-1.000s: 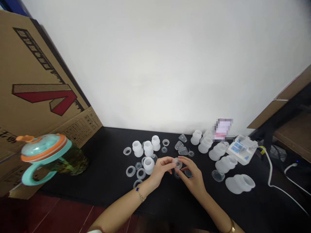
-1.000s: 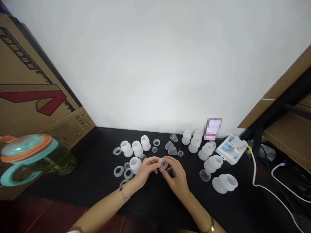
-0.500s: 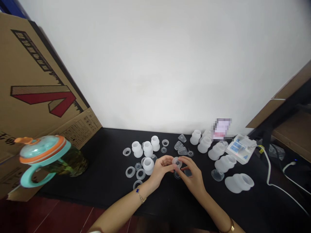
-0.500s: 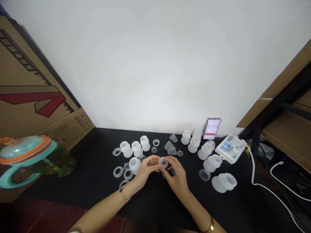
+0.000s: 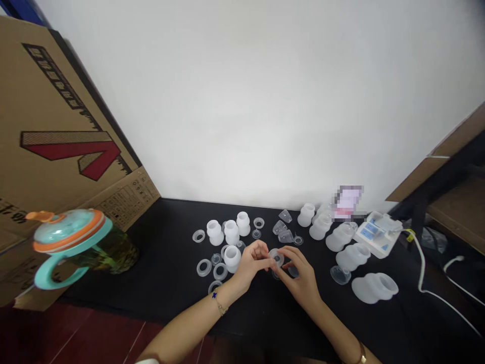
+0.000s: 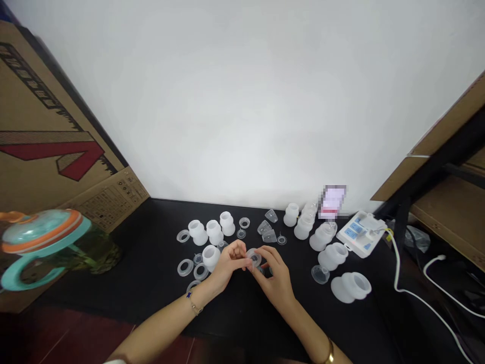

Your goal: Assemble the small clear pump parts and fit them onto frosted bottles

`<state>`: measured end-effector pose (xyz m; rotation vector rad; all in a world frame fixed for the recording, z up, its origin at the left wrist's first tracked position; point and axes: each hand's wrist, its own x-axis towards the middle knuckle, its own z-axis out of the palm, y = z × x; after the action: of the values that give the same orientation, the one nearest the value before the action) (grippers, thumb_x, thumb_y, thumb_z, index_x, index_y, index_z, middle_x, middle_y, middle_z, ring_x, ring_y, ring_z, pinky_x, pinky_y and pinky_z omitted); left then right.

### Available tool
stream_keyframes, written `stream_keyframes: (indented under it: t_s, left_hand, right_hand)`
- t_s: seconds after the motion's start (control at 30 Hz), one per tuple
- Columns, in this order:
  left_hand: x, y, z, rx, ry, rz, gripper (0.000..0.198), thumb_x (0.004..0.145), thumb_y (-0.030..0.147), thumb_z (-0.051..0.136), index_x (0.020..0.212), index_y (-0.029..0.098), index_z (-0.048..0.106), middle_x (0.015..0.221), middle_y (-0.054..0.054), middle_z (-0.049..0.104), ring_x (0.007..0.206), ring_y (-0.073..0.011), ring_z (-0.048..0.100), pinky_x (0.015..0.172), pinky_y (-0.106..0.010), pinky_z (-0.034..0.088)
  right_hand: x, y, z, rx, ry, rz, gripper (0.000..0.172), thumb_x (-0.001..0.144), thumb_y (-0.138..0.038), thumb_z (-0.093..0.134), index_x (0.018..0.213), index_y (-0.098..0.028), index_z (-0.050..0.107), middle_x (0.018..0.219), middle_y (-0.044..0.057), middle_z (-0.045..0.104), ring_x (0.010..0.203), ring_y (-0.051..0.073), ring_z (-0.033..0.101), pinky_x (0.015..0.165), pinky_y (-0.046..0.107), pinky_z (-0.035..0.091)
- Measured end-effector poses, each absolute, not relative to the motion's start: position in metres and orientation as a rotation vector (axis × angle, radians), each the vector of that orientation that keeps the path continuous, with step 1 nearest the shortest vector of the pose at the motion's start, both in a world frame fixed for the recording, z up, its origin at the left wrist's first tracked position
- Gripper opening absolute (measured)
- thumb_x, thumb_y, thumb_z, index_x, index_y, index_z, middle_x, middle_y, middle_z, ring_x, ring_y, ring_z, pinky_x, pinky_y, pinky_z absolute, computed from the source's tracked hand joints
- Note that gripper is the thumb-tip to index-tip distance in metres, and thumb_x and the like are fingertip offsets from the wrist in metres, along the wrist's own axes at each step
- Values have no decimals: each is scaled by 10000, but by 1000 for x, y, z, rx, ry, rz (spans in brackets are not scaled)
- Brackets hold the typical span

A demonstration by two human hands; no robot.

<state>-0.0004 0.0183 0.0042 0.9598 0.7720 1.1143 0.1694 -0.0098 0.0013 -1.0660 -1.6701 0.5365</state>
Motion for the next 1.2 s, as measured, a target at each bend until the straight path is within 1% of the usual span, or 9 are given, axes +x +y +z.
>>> stream_keyframes:
  t_s: [0.23,0.43,0.57,0.73,0.93,1.07,1.2]
  left_hand:
    - [-1,19,2,969,754,1094,427,644,297,905,786,196,515,611,52,632,553,-135,648,512,-199,426]
    - [-2,20,0,967,750,1090,454,623,307,916,770,199,500,620,57,620,545,-127,637,503,-196,421]
    - [-2,19,1,968,751,1096,432,646,298,909,766,195,506,625,49,631,556,-125,635,506,-192,426]
    - [0,17,8,935,759,1094,365,683,266,891,825,181,566,668,22,673,615,-139,662,512,-186,442]
    - [1,16,9,894,756,1046,366,680,305,902,923,143,680,774,-25,723,657,-139,660,543,-195,501]
    - [1,16,8,885,770,1016,365,676,351,909,897,124,727,761,-40,723,661,-140,651,558,-195,510]
    - [1,16,10,881,768,1011,358,675,358,911,890,127,741,742,-37,718,667,-141,651,564,-191,506]
  right_hand:
    - [169,-11,2,-1047,-1693,530,236,893,-302,724,1124,-254,717,1096,92,692,888,225,715,620,272,635]
    - [169,-11,2,-1026,-1703,535,248,895,-279,726,1143,-266,710,1108,85,682,914,224,708,630,268,631]
    - [169,-11,2,-1045,-1706,535,249,896,-278,723,1144,-261,710,1110,92,678,914,229,705,634,281,634]
    - [171,-10,1,-1057,-1650,528,273,894,-267,720,1166,-258,703,1141,101,674,935,239,702,638,289,637]
    - [171,-12,1,-1055,-1640,529,276,909,-267,706,1186,-263,698,1163,97,675,949,235,701,650,285,637]
    - [171,-11,1,-1058,-1632,512,265,908,-273,712,1172,-254,703,1153,99,678,945,234,704,644,281,636]
    - [170,-11,2,-1044,-1634,501,250,909,-279,710,1158,-256,715,1160,102,682,946,236,709,635,277,636]
